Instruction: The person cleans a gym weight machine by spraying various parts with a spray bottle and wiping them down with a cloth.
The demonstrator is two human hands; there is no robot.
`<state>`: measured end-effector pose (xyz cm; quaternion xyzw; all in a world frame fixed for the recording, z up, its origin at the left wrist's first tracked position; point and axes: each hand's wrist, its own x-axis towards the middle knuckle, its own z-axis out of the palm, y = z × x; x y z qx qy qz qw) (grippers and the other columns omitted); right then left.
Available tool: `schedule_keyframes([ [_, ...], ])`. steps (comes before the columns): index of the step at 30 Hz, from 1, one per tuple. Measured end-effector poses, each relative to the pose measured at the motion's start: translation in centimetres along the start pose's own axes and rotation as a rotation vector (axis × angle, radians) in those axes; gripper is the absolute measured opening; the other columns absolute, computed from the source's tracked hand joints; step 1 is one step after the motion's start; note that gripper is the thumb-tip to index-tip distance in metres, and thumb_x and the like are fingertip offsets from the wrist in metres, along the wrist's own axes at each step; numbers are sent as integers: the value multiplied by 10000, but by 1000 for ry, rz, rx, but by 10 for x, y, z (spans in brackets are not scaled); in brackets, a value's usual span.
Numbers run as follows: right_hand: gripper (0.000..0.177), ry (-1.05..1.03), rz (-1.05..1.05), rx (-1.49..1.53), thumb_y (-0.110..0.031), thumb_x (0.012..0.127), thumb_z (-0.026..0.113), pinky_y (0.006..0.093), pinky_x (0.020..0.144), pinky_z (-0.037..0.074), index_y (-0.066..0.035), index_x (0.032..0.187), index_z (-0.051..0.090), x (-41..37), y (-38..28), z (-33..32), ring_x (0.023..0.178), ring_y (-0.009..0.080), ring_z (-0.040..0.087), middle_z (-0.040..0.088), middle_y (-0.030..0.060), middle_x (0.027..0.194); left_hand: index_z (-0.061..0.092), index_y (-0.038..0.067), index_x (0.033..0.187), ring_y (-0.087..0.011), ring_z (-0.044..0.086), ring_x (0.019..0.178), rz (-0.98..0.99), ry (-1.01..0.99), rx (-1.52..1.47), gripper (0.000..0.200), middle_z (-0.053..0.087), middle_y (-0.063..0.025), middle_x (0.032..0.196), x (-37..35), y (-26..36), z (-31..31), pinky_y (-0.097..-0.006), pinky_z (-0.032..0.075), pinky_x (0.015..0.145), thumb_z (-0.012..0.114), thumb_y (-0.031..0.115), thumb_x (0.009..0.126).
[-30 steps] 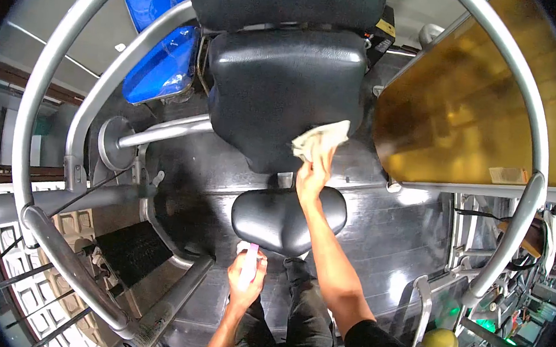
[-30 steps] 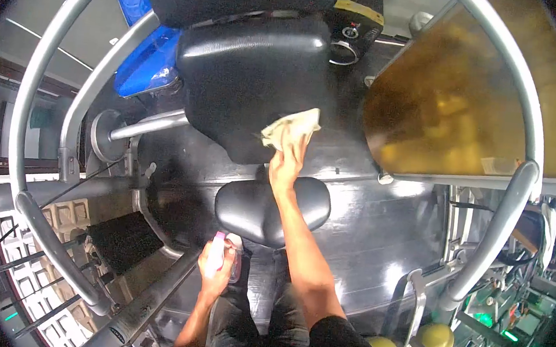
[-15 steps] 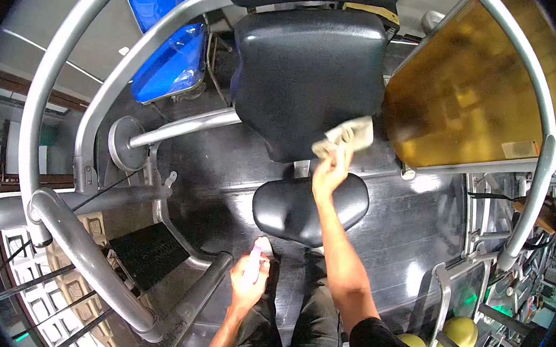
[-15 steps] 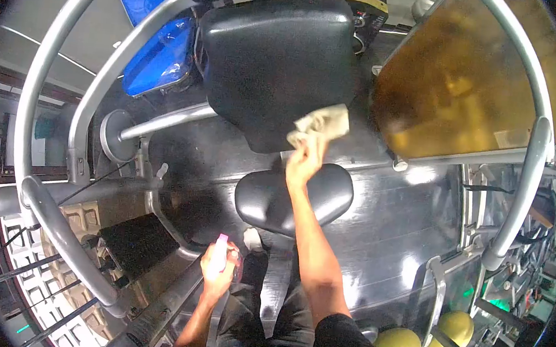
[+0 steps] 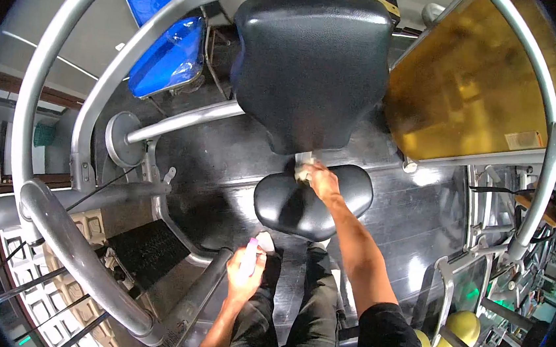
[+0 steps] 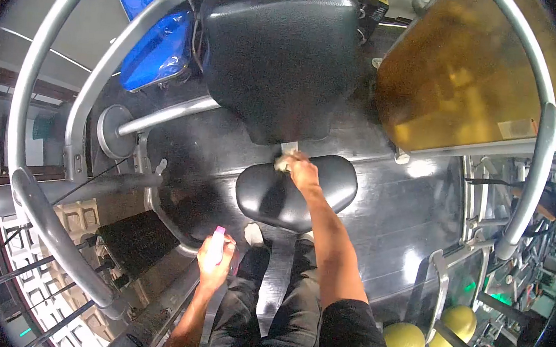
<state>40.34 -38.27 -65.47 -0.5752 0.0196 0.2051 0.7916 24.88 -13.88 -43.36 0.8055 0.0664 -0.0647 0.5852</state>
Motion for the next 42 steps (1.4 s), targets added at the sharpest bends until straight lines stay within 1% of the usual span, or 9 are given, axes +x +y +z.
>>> schedule_keyframes([
  [2, 402, 598, -173, -888, 27, 744, 577, 313, 984, 449, -132, 1104, 658, -13, -9, 16, 1157, 261, 533, 575, 76, 1252, 588, 22, 899, -116, 595, 709, 2, 21, -11, 100, 643, -66, 815, 2, -1, 2, -271, 490, 665, 661, 60, 842],
  [3, 431, 603, -358, -1044, 57, 723, 573, 358, 967, 462, -121, 1107, 654, -19, -41, 32, 1112, 305, 558, 579, 128, 1221, 606, 19, 876, -122, 610, 683, -1, 52, -15, 103, 655, -66, 783, 2, -2, 2, -279, 498, 650, 683, 73, 833],
  [6, 526, 465, -787, -1251, 9, 633, 657, 389, 946, 489, -166, 1129, 635, 3, -57, 51, 1217, 273, 493, 539, 89, 1286, 600, 17, 881, -126, 613, 679, -35, 60, -73, 93, 654, -71, 785, 1, -10, 8, -279, 500, 652, 672, 49, 831],
  [11, 369, -110, -827, -1594, -174, 832, 532, 357, 1097, 316, -131, 1193, 591, 66, -61, 72, 1312, 206, 384, 445, 26, 1404, 594, 15, 884, -128, 605, 662, 39, 66, 65, 90, 639, -68, 759, 4, -6, 14, -278, 497, 639, 663, 34, 829],
  [19, 377, -265, -477, -1684, -217, 935, 428, 351, 1090, 323, -53, 1265, 510, 27, -12, 10, 1283, 201, 425, 463, 40, 1385, 590, 19, 891, -119, 586, 630, 17, 105, 24, 100, 615, -54, 713, -4, -6, 27, -272, 487, 598, 669, 49, 837],
  [22, 434, -43, -173, -1621, -31, 808, 567, 327, 974, 477, -203, 1206, 584, -16, -40, -30, 1256, 205, 467, 563, 48, 1270, 591, 23, 896, -105, 585, 642, -70, 66, 16, 101, 628, -50, 744, -7, 8, 33, -263, 485, 605, 667, 66, 846],
  [30, 550, 171, -949, -1408, 21, 552, 638, 393, 1000, 446, -131, 1079, 676, -4, -124, -14, 1244, 297, 476, 584, 78, 1218, 594, 25, 897, -91, 578, 654, 29, 56, 46, 102, 635, -42, 762, -10, -2, 55, -255, 482, 609, 672, 64, 843],
  [38, 290, -99, -866, -1669, -169, 850, 501, 343, 1046, 382, -151, 1099, 648, 40, -85, -25, 1266, 184, 453, 520, -37, 1339, 597, 25, 887, -98, 581, 654, 22, 67, 12, 92, 640, -52, 764, -3, 8, 61, -258, 484, 607, 670, 44, 835],
  [42, 290, -335, -807, -1811, -176, 851, 502, 330, 1067, 354, -166, 1104, 642, 28, -85, -45, 1290, 159, 422, 498, -53, 1359, 609, 12, 873, -122, 603, 686, 2, 57, 51, 84, 642, -58, 763, -2, 3, 64, -283, 497, 651, 672, 54, 835],
])
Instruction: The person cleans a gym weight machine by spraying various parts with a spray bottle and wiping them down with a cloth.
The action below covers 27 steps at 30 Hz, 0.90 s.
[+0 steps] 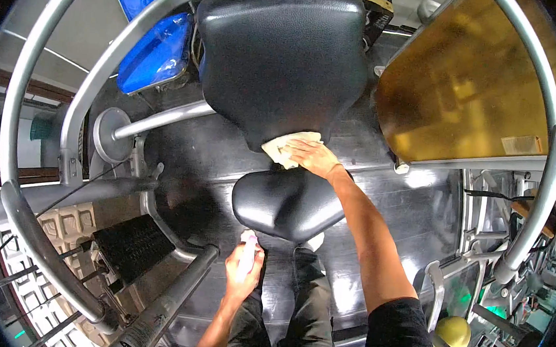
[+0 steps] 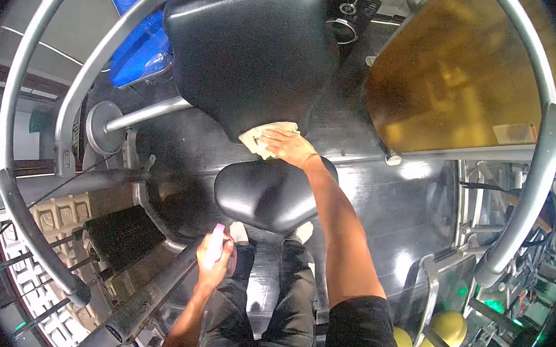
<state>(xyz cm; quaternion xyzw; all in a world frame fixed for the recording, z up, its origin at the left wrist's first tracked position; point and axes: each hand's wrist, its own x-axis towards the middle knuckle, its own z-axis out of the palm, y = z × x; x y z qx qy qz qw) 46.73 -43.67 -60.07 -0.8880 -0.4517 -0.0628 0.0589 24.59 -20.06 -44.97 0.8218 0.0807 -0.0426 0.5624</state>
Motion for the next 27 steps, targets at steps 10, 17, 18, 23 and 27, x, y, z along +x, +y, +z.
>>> schedule_keyframes([
  [10, 488, -143, 780, 523, 40, 749, 557, 354, 1014, 422, -185, 1179, 608, -70, -21, 10, 1213, 270, 495, 544, 95, 1291, 621, 17, 885, -142, 600, 708, 29, -40, -35, 91, 631, -69, 780, -3, 23, 6, -280, 486, 670, 675, 65, 830],
  [17, 274, 1175, 1195, 619, 11, 894, 482, 362, 918, 430, 65, 1149, 567, -12, -10, -34, 1112, 328, 562, 568, 210, 1201, 607, 19, 873, -114, 592, 664, -10, -34, -156, 89, 646, -71, 791, -1, 26, 19, -266, 482, 629, 675, 55, 830],
  [18, 279, 1205, 1167, 596, 12, 894, 484, 359, 908, 436, 65, 1156, 562, 1, -4, -34, 1096, 334, 572, 576, 213, 1184, 607, 19, 873, -114, 592, 664, -12, -33, -150, 89, 646, -71, 791, -1, 26, 20, -266, 482, 629, 675, 55, 830],
  [23, 142, 806, 1298, 524, -7, 840, 529, 423, 712, 476, 53, 956, 586, -9, -30, 13, 860, 433, 594, 603, 261, 910, 595, 24, 893, -104, 602, 642, 15, -1, -125, 100, 641, -48, 744, -1, 25, 22, -265, 485, 595, 671, 49, 834],
  [27, 133, 531, 1413, 617, -72, 888, 514, 370, 649, 476, 14, 918, 611, -79, -91, 61, 704, 319, 633, 645, 182, 747, 591, 20, 910, -108, 601, 635, -68, -17, -198, 118, 634, -52, 734, -1, 19, 22, -271, 489, 588, 674, 48, 831],
])
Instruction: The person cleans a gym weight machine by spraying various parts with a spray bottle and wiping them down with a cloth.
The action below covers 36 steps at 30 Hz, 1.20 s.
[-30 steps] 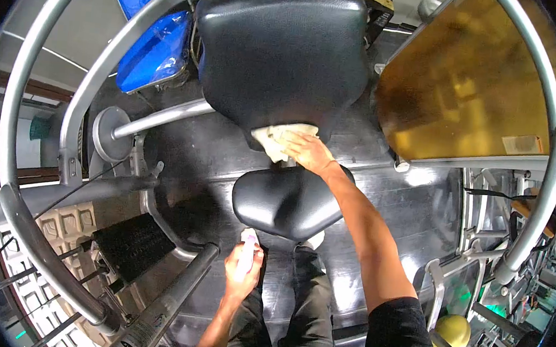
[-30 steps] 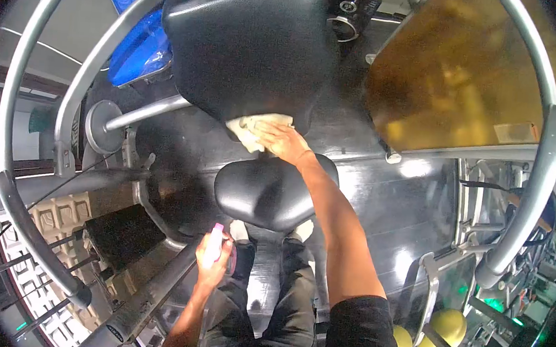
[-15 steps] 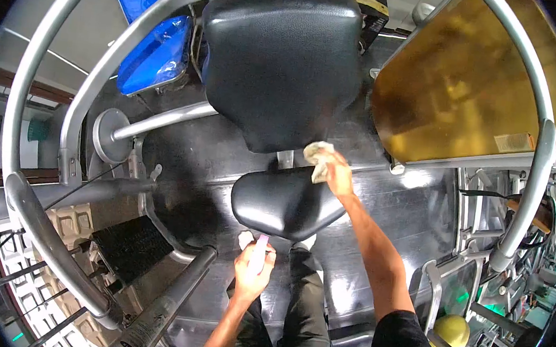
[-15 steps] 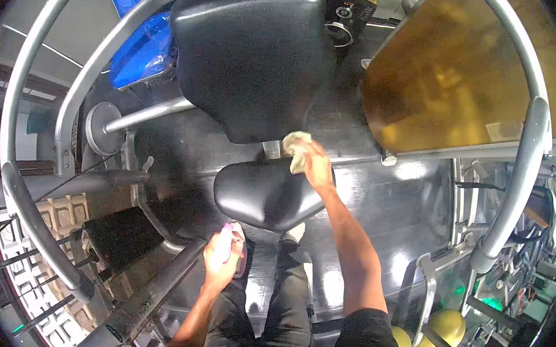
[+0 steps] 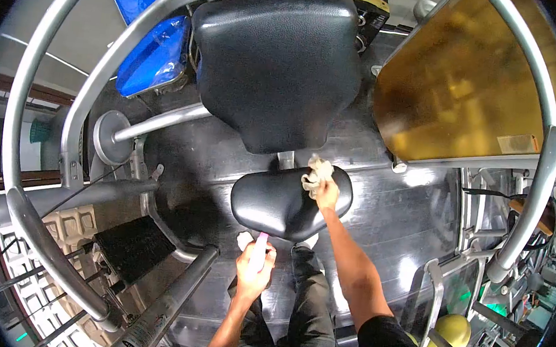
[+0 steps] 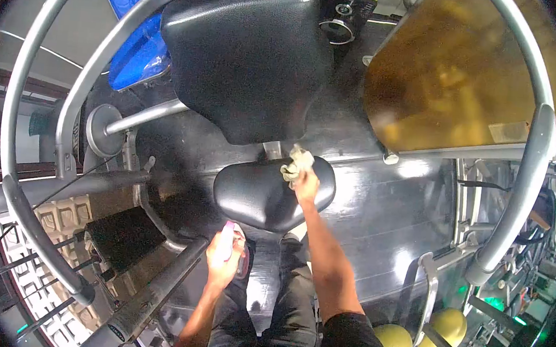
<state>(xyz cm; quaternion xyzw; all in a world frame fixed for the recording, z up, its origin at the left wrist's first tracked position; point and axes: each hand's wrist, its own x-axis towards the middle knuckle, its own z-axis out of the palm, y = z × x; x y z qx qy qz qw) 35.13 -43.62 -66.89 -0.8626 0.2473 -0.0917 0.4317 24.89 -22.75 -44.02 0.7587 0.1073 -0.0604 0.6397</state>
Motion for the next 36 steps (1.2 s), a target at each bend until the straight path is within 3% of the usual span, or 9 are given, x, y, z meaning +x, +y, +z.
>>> schedule_keyframes([
  [2, 186, 19, 204, 398, -113, 944, 502, 285, 642, 438, 49, 924, 592, -31, 23, -9, 697, 106, 482, 581, 24, 756, 597, 19, 898, -116, 600, 630, -138, -53, -6, 108, 625, -53, 720, 2, -15, -3, -278, 488, 582, 671, 70, 838],
  [8, 223, 158, 431, 365, -160, 952, 488, 256, 529, 363, -2, 806, 547, -139, 0, -101, 614, 70, 420, 485, -25, 691, 591, 12, 873, -137, 598, 580, -99, -136, 202, 156, 602, -81, 685, -8, -88, -24, -290, 490, 552, 658, 152, 860],
  [9, 211, 188, 416, 328, -146, 950, 495, 265, 559, 385, 41, 938, 592, -157, 11, -111, 647, 86, 456, 523, 8, 710, 594, 23, 838, -161, 586, 598, -155, -143, 233, 139, 586, -102, 653, -12, -96, -28, -311, 484, 588, 672, 137, 843],
  [17, 281, 431, 592, 262, -247, 990, 464, 276, 678, 446, 4, 949, 582, -284, 53, -133, 762, 104, 524, 585, 25, 844, 526, 25, 751, -213, 503, 475, -104, -211, 364, 237, 499, -113, 555, -18, -99, -49, -352, 418, 485, 672, 184, 849],
  [19, 267, 363, 705, 319, -231, 975, 479, 300, 774, 424, 18, 1012, 569, -298, 47, -133, 830, 140, 499, 565, 56, 905, 584, 34, 852, -190, 565, 492, -5, -249, 400, 184, 556, -94, 568, -18, -118, -48, -349, 435, 474, 674, 194, 839],
  [25, 286, 280, 661, 255, -238, 969, 508, 276, 636, 400, 28, 888, 574, -287, 8, -122, 700, 102, 452, 522, 1, 739, 588, 34, 881, -225, 593, 562, 188, -358, 326, 179, 573, -129, 645, -7, -111, -16, -359, 452, 519, 679, 181, 835],
  [28, 282, 189, 619, 296, -233, 974, 493, 262, 606, 392, 24, 885, 569, -262, -9, -126, 675, 82, 445, 520, -11, 737, 588, 41, 890, -244, 584, 547, 138, -372, 270, 166, 568, -118, 633, -4, -107, 0, -358, 447, 511, 675, 172, 838],
  [35, 261, 234, 579, 481, -237, 975, 509, 253, 651, 423, 0, 919, 602, -194, -5, -122, 727, 75, 493, 565, -18, 801, 568, 42, 870, -173, 549, 518, 195, -318, 243, 136, 542, -86, 600, -2, -122, 19, -320, 433, 485, 664, 137, 847],
  [36, 264, 244, 487, 344, -241, 963, 516, 298, 669, 434, 11, 952, 592, -177, 9, -114, 730, 145, 516, 561, 34, 782, 567, 44, 870, -162, 550, 513, 184, -315, 243, 133, 543, -78, 597, -4, -123, 18, -309, 431, 479, 667, 126, 843],
])
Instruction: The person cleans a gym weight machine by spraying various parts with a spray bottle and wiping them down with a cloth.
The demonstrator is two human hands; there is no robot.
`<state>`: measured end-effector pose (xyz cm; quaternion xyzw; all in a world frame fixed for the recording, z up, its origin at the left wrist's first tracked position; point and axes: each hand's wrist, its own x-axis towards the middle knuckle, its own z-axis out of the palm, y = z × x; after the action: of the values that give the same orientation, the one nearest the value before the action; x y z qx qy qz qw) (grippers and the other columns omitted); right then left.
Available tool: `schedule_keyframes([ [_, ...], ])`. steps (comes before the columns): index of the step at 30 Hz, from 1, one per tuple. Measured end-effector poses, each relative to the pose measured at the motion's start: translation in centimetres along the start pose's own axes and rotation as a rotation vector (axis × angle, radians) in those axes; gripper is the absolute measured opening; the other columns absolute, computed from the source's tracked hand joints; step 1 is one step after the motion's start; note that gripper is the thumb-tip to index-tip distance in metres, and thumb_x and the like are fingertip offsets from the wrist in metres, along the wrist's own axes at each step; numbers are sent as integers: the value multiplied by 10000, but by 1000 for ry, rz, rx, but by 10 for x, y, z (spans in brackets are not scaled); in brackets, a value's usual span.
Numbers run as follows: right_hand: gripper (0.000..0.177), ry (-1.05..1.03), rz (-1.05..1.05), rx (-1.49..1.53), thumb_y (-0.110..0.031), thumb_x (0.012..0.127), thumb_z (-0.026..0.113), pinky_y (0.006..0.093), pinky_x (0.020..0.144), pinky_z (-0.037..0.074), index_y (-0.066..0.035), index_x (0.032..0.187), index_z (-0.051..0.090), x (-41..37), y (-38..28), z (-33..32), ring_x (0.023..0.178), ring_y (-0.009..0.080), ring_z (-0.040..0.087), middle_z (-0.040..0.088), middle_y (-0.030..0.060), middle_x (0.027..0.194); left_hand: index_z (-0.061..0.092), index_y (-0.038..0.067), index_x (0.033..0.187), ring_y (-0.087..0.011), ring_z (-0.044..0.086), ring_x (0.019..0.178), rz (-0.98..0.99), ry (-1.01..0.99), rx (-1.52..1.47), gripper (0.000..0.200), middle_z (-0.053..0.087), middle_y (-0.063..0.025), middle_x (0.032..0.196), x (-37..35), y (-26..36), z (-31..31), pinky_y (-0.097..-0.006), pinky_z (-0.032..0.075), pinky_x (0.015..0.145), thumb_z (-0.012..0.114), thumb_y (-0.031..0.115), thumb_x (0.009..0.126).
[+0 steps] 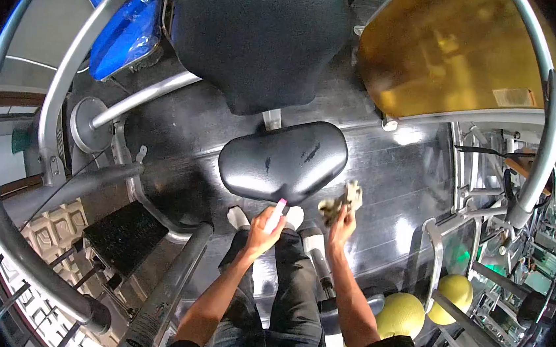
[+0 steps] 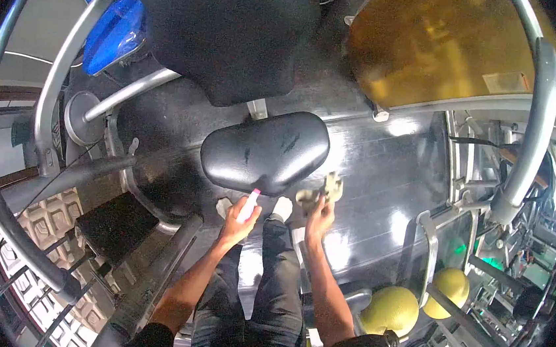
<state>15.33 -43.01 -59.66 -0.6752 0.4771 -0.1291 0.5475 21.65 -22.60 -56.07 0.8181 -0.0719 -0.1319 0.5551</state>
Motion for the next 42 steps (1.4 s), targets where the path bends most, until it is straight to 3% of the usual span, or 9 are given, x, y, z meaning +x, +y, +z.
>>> schedule_keyframes([
  [3, 288, -7, -553, -325, -206, 936, 520, 380, 870, 444, -1, 1127, 586, 64, -9, 42, 991, 366, 563, 611, 194, 965, 550, 43, 836, -248, 573, 521, -185, 28, -15, 142, 561, -112, 615, -14, -8, -2, -353, 448, 505, 665, 126, 833],
  [13, 329, -743, -1139, -889, -263, 824, 586, 448, 1097, 284, -223, 1146, 641, 57, -13, 173, 1266, 271, 437, 560, 60, 1266, 584, 35, 881, -68, 515, 523, -351, 150, -24, 95, 547, -2, 624, -49, -38, -31, -247, 431, 472, 639, 109, 862],
  [19, 364, -840, -898, -698, -206, 831, 563, 384, 1045, 370, -226, 1190, 621, 102, -6, 136, 1251, 254, 448, 556, 41, 1242, 572, 53, 880, -47, 481, 572, -311, 207, -45, 81, 521, 26, 656, -41, -24, -48, -232, 420, 520, 641, 95, 870],
  [23, 354, -407, -787, -992, -170, 839, 524, 439, 1027, 358, -159, 1183, 605, 135, -51, 77, 1229, 372, 439, 515, 171, 1276, 598, 31, 852, -91, 569, 630, -364, 175, -99, 68, 614, -32, 702, -46, -28, -54, -260, 483, 608, 658, 59, 838],
  [26, 332, -426, -415, -530, -176, 845, 497, 486, 1029, 336, -71, 1144, 594, 141, 64, 106, 1208, 405, 443, 490, 253, 1274, 608, 20, 857, -93, 570, 637, -410, 170, -159, 62, 615, -33, 703, -56, -33, -54, -263, 479, 609, 659, 49, 834],
  [27, 331, -255, -974, -1073, -193, 842, 497, 506, 1038, 317, -11, 1106, 579, 99, 24, 120, 1202, 428, 442, 486, 289, 1254, 611, 17, 858, -91, 568, 640, -380, 178, -190, 61, 613, -32, 702, -60, -40, -52, -264, 477, 607, 659, 46, 834],
  [29, 336, -644, -798, -1043, -182, 827, 511, 490, 1082, 284, -9, 1103, 596, 40, -14, 161, 1230, 377, 444, 506, 251, 1266, 616, 20, 858, -82, 557, 643, -372, 203, -225, 55, 602, -25, 695, -62, -41, -52, -266, 472, 606, 659, 42, 832],
  [33, 307, -885, -1363, -798, -241, 837, 520, 459, 1099, 291, -239, 1123, 631, -28, 0, 207, 1286, 254, 418, 550, 5, 1263, 611, 26, 855, -69, 539, 638, -431, 148, -129, 51, 587, -17, 686, -57, -33, -56, -261, 465, 600, 652, 52, 841],
  [42, 301, -401, -909, -968, -184, 869, 488, 496, 1041, 317, -137, 1135, 621, 106, -36, 106, 1178, 361, 450, 533, 185, 1188, 597, 32, 859, -60, 515, 578, -338, 167, -109, 78, 565, -5, 649, -64, -34, -57, -251, 441, 534, 649, 90, 864],
])
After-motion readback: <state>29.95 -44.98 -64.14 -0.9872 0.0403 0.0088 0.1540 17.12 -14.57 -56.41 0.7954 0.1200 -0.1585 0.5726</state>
